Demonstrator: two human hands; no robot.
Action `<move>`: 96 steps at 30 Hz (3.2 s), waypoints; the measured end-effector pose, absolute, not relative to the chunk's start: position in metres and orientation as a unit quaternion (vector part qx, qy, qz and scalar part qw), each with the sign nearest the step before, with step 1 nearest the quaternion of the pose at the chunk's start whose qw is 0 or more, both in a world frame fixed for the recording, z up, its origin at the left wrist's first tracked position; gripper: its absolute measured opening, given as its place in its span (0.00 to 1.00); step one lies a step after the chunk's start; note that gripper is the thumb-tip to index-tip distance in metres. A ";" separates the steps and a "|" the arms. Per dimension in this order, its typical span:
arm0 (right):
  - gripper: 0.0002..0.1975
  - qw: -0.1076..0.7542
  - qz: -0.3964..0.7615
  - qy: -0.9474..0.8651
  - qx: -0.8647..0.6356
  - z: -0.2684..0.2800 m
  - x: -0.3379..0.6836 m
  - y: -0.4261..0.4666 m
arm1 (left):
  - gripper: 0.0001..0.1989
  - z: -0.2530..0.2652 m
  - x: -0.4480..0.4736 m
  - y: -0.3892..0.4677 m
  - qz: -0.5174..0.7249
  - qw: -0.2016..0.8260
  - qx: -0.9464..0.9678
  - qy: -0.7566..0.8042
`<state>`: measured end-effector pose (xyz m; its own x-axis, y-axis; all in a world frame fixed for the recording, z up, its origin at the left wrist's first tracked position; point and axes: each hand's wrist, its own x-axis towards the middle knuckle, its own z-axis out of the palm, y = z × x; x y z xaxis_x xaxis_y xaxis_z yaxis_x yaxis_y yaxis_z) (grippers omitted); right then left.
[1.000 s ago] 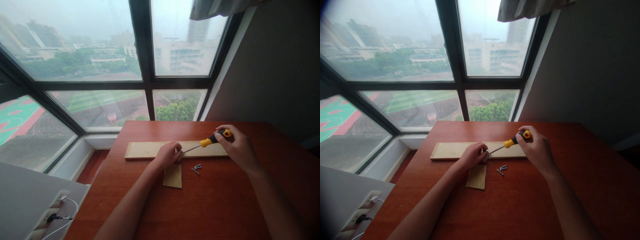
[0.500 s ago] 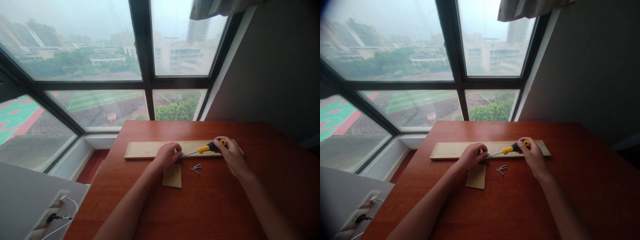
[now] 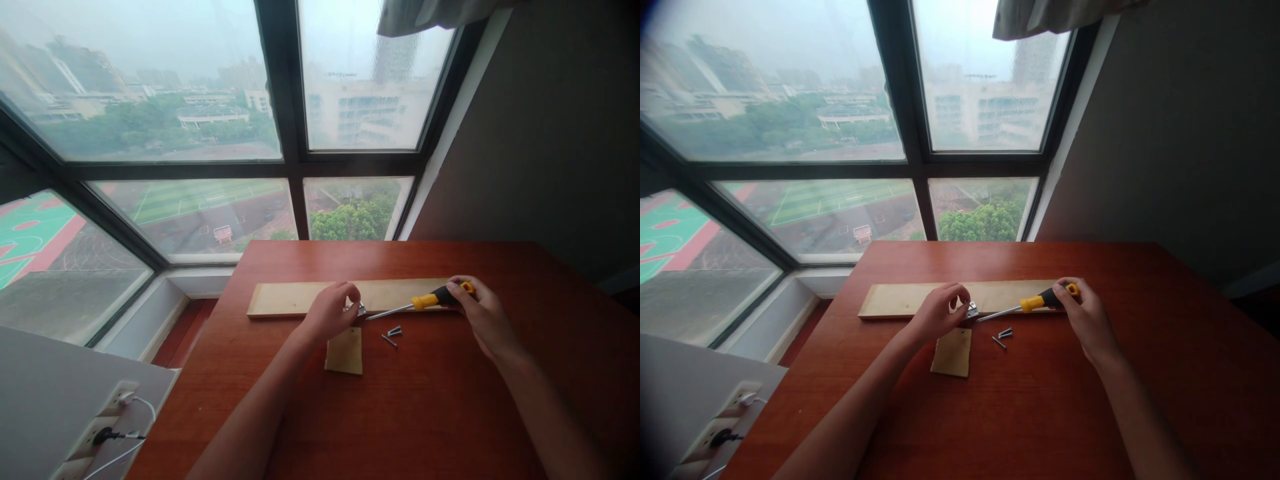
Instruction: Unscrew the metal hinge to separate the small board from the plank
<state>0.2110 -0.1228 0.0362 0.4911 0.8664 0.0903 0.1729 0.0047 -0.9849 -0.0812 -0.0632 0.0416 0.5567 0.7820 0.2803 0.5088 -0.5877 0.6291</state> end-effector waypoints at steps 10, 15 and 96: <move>0.12 0.658 0.444 -0.228 -0.564 0.025 0.226 -0.135 | 0.05 0.043 -0.044 -0.097 0.125 0.182 0.926 0.307; 0.10 0.637 0.522 -0.191 -0.534 0.018 0.215 -0.147 | 0.04 0.047 -0.031 -0.107 0.069 0.079 0.945 0.310; 0.22 0.471 0.428 -0.435 -0.637 -0.018 0.165 -0.177 | 0.07 0.024 -0.114 -0.132 0.103 -0.013 0.852 0.513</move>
